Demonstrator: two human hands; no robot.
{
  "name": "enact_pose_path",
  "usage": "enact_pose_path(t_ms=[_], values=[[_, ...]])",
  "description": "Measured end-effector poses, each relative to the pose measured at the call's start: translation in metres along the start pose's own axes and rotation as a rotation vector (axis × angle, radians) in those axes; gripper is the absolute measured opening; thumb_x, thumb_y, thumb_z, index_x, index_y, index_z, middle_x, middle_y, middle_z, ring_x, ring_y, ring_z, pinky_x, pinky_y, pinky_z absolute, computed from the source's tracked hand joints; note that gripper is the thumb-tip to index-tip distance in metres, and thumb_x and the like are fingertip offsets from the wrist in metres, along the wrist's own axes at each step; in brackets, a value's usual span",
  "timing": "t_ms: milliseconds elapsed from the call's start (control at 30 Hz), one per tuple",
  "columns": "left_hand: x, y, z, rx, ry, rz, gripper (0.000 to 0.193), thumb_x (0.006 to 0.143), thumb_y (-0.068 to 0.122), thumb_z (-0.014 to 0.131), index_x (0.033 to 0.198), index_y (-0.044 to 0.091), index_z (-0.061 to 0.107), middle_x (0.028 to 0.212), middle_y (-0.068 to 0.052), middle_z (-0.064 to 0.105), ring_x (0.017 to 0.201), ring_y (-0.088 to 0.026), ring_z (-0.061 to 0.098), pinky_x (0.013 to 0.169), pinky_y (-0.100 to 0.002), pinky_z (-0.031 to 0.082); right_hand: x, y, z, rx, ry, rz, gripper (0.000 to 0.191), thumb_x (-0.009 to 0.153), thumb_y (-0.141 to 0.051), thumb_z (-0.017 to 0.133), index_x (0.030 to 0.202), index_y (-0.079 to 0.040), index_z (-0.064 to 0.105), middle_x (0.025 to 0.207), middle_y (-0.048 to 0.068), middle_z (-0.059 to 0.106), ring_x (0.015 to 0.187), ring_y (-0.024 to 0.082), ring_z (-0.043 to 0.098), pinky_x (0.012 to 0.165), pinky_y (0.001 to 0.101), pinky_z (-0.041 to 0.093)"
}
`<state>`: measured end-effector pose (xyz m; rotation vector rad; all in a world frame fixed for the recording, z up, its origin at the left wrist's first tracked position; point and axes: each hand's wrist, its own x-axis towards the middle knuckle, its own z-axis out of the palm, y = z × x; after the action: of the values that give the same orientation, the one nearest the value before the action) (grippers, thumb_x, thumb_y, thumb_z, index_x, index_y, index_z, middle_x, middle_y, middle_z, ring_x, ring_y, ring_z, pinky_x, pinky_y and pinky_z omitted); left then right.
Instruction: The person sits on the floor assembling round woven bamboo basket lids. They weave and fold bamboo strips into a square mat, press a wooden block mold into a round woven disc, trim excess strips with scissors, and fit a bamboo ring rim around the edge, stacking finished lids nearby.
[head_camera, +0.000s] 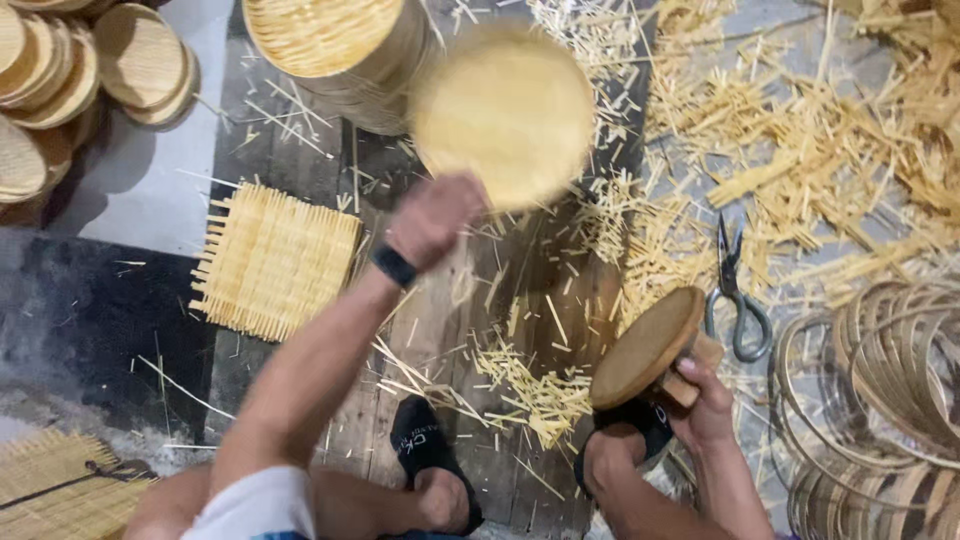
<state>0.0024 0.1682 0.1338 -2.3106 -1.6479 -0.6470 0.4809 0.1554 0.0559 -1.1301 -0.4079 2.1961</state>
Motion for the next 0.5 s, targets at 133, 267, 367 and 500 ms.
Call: enact_pose_path(t_ms=[133,267,367,500], values=[[0.035,-0.100,-0.055,0.177,0.084,-0.248,0.036,0.090,-0.006,0.059,0.122,0.007,0.070,0.126,-0.014,0.072,0.124,-0.033,0.066,0.109,-0.045,0.052,0.002,0.003,-0.002,-0.034,-0.013,-0.001,0.060,0.087,-0.027,0.061,0.140,0.001,0.054,0.125,0.013,0.066,0.113,0.029,0.064,0.100,0.0441,0.050],[0.042,-0.153,-0.064,0.275,0.066,-0.428,0.030,0.095,-0.004,0.061,0.119,0.009,0.073,0.125,-0.013,0.074,0.124,-0.030,0.066,0.107,-0.044,0.050,0.004,0.001,0.001,-0.037,0.058,0.012,0.058,0.090,-0.028,0.061,0.141,0.000,0.052,0.123,0.014,0.065,0.110,0.033,0.063,0.095,0.0503,0.052],[0.038,-0.172,-0.058,0.238,0.023,-0.435,0.036,0.081,-0.003,0.063,0.114,0.005,0.073,0.120,-0.017,0.073,0.119,-0.033,0.066,0.103,-0.044,0.050,0.008,-0.004,0.005,-0.064,0.160,0.034,0.062,0.084,-0.031,0.057,0.142,-0.009,0.052,0.122,0.011,0.066,0.109,0.031,0.065,0.089,0.0535,0.055],[0.031,-0.188,-0.050,0.176,0.054,-0.419,0.041,0.076,-0.006,0.062,0.114,0.005,0.074,0.118,-0.017,0.074,0.117,-0.034,0.067,0.102,-0.043,0.050,0.012,-0.009,0.008,-0.042,0.116,0.033,0.062,0.089,-0.032,0.057,0.145,-0.007,0.050,0.124,0.012,0.064,0.109,0.032,0.064,0.090,0.0522,0.053]])
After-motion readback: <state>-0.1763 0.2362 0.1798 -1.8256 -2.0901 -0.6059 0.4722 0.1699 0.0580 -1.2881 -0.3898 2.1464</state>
